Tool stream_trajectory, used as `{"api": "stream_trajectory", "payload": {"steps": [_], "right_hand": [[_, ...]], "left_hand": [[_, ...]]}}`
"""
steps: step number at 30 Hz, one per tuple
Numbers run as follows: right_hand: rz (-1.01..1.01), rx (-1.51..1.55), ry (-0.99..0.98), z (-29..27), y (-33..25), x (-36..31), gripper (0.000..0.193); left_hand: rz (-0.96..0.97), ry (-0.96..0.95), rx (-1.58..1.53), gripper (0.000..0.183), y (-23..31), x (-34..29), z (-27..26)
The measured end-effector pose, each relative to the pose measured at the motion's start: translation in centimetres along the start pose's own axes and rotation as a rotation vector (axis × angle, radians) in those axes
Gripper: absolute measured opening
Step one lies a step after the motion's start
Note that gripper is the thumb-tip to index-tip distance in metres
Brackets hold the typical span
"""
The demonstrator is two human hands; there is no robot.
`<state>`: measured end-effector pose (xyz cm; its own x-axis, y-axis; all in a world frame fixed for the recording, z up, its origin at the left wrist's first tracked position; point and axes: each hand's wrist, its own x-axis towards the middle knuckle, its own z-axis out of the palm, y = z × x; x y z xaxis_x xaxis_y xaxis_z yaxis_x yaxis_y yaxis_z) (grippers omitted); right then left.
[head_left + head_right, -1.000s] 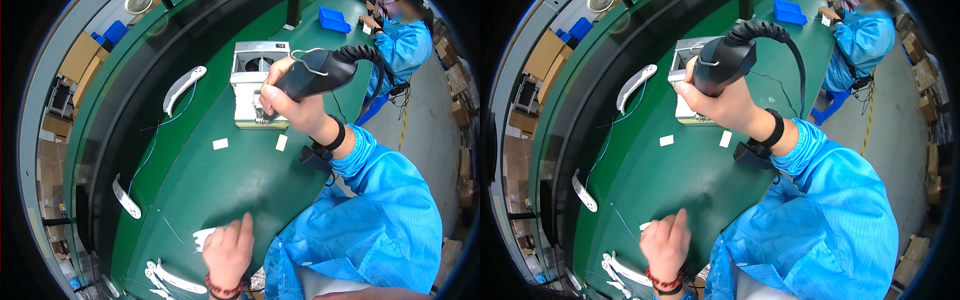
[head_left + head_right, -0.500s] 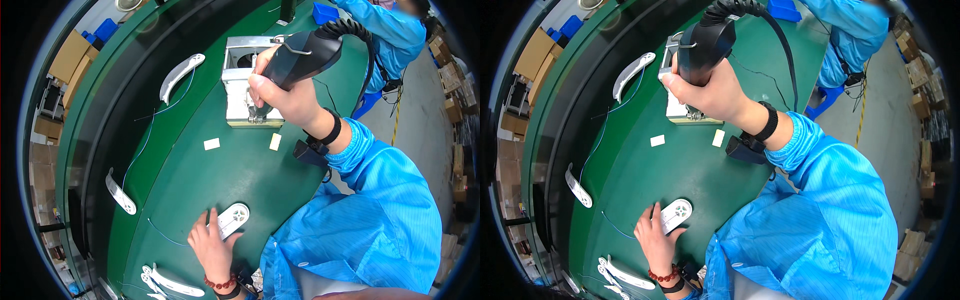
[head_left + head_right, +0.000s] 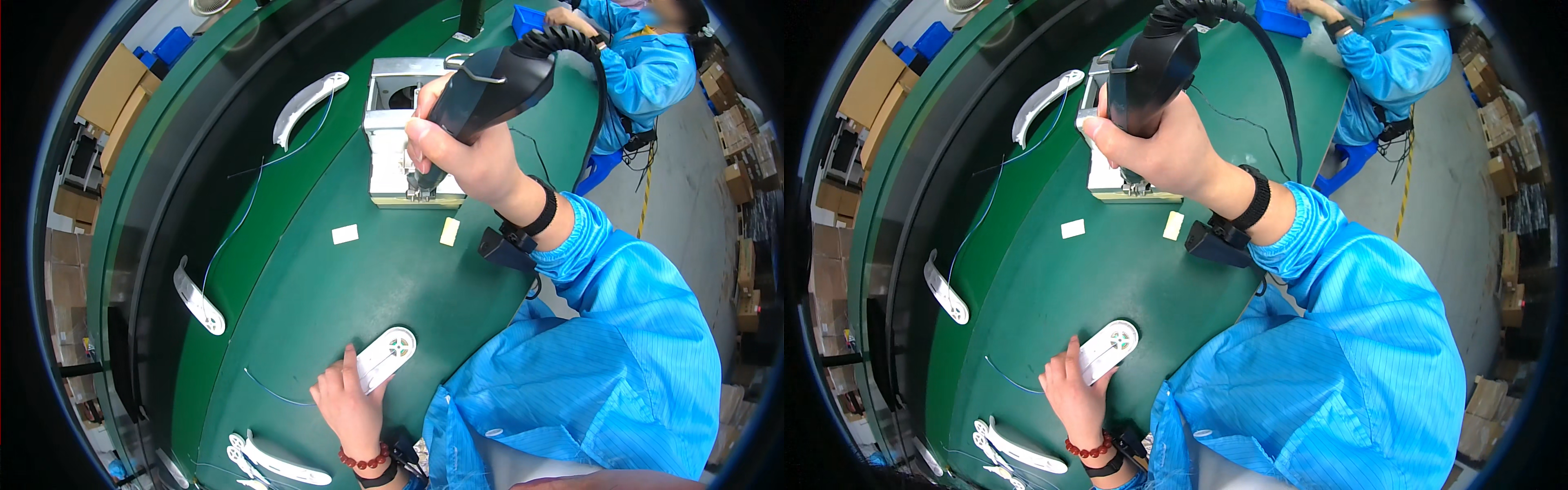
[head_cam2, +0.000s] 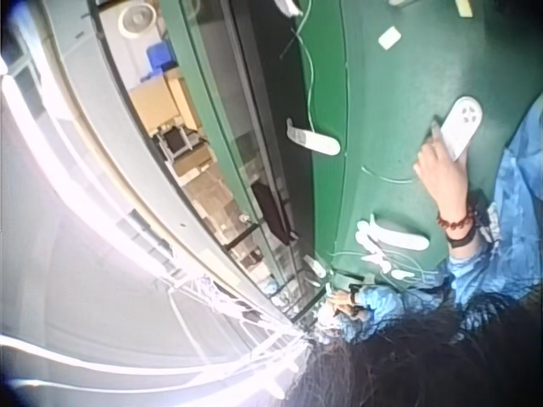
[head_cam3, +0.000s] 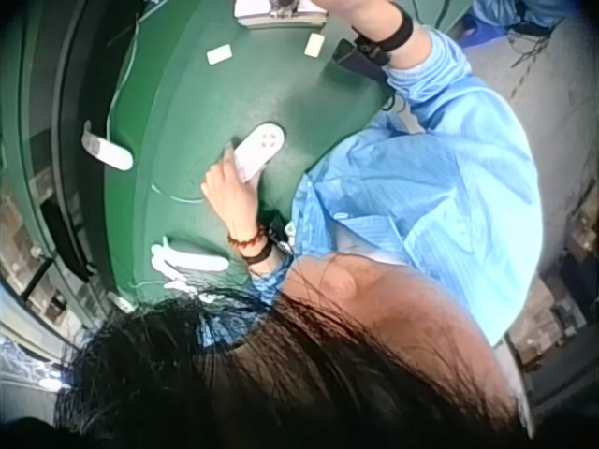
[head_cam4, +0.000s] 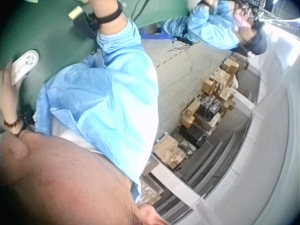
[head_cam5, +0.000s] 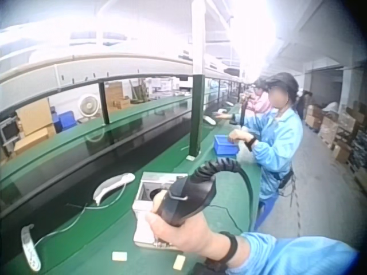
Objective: Using a power screwdriver to assemble small components into white plastic housings on a production line.
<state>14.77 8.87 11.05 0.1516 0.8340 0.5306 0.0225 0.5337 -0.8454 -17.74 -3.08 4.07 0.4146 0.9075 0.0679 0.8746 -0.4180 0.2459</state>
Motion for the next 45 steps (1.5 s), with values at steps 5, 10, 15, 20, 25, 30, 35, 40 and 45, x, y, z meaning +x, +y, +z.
{"api": "stream_trajectory", "payload": {"steps": [5, 10, 15, 20, 25, 30, 35, 40, 45], "right_hand": [[0.023, -0.013, -0.001, 0.0, -0.2, 0.0, 0.013], [0.045, -0.075, -0.041, 0.2, -0.3, 0.3, 0.013], [0.162, -0.069, -0.073, 1.4, -0.2, -0.2, 0.011], [0.15, 0.128, -0.159, 2.6, -0.7, -3.9, 0.016], [0.27, 0.225, -0.263, 4.5, -1.1, -7.8, 0.022], [0.302, 0.238, -0.173, 5.8, -1.6, -8.7, 0.017], [0.329, 0.21, -0.073, 6.3, -1.5, -8.9, 0.013], [0.259, 0.215, -0.284, 6.0, -0.7, -9.1, 0.021], [0.278, 0.218, -0.277, 6.7, -0.7, -9.3, 0.02]], "left_hand": [[0.026, 0.003, -0.011, 0.084, 1.1, 0.7, 0.4], [0.025, 0.05, -0.073, 0.082, 4.0, 2.4, 1.2], [0.051, 0.099, -0.105, 0.083, 6.2, 3.9, 2.8], [0.086, 0.087, -0.14, 0.082, 5.0, 4.0, 2.6], [0.082, 0.093, -0.136, 0.079, 4.6, 3.8, 2.7], [0.082, 0.107, -0.152, 0.077, 4.2, 3.4, 2.8], [0.084, 0.109, -0.167, 0.076, 3.7, 3.1, 2.3], [0.078, 0.113, -0.173, 0.076, 3.5, 3.1, 2.3], [0.079, 0.114, -0.173, 0.075, 2.9, 2.9, 2.3]]}}
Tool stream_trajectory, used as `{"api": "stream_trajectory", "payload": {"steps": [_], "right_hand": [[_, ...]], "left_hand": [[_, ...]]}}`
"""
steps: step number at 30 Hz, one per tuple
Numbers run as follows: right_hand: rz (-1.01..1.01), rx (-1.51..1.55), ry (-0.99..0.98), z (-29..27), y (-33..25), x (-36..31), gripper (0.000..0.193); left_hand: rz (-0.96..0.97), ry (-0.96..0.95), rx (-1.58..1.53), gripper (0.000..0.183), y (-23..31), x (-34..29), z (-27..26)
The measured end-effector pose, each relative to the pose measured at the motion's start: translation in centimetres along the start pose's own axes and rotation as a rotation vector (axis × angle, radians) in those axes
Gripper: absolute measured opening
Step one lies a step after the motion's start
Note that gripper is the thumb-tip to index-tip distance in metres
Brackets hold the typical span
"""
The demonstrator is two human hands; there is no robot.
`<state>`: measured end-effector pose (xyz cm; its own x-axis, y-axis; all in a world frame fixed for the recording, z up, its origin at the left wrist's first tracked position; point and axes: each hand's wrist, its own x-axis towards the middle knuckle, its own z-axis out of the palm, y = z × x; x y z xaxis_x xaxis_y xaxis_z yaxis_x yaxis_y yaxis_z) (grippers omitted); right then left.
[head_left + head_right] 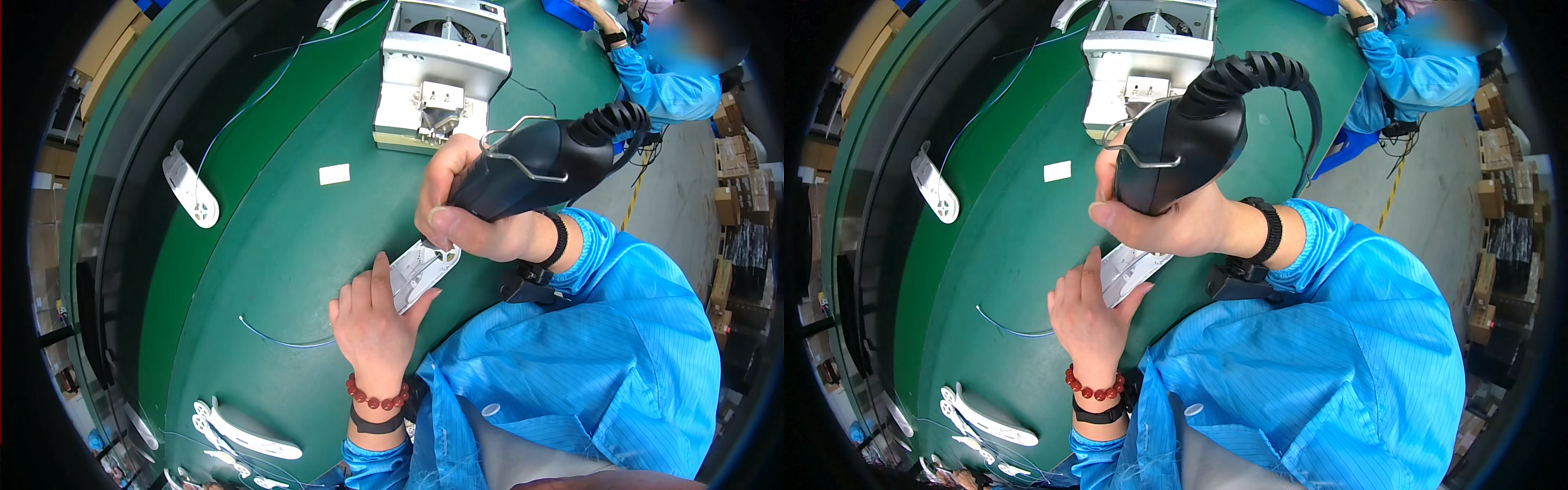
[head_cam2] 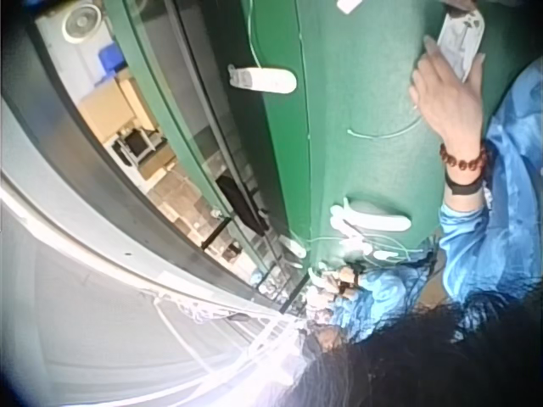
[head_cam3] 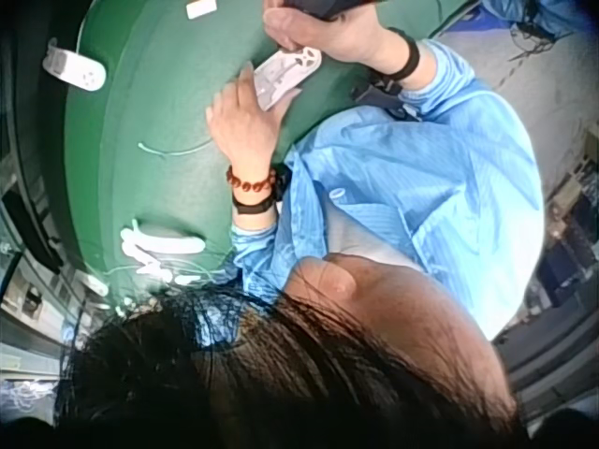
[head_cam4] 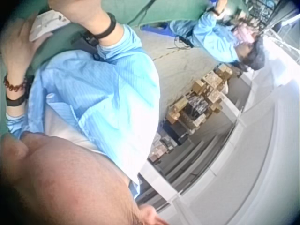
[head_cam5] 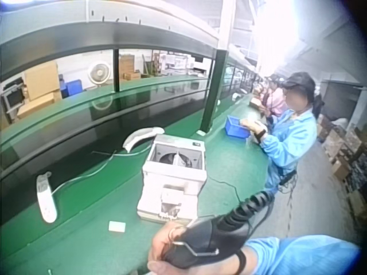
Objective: Using a power screwdriver to assemble small components into white plastic housings on a production line.
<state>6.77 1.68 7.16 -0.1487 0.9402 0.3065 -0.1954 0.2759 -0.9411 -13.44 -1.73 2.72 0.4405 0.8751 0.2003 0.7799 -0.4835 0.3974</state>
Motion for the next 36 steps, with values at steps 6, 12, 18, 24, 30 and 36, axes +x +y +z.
{"api": "stream_trajectory", "payload": {"steps": [6, 12, 18, 24, 30, 36], "right_hand": [[0.002, -0.022, -0.011, 1.0, -0.1, 0.2, 0.019], [0.009, -0.002, 0.104, 2.3, 0.7, 0.6, 0.02], [0.016, 0.07, 0.065, 2.0, 1.4, 1.3, 0.02], [-0.008, 0.099, 0.096, 2.2, 2.7, 0.4, 0.02], [-0.099, 0.151, 0.068, 2.3, 2.1, 0.5, 0.023], [-0.408, -0.149, 0.178, -1.1, -3.1, 5.1, 0.012]], "left_hand": [[0.053, 0.084, 0.009, 0.065, -0.9, -0.4, 0.3], [-0.011, 0.034, -0.011, 0.068, -1.3, -0.8, 0.1], [-0.013, 0.047, -0.006, 0.068, -1.3, -0.9, 0.0], [0.0, 0.052, -0.005, 0.068, -2.4, -1.7, 0.1], [-0.01, 0.035, 0.01, 0.068, -3.3, -2.8, 0.0], [0.002, 0.056, 0.001, 0.067, -3.2, -3.0, 0.1]]}}
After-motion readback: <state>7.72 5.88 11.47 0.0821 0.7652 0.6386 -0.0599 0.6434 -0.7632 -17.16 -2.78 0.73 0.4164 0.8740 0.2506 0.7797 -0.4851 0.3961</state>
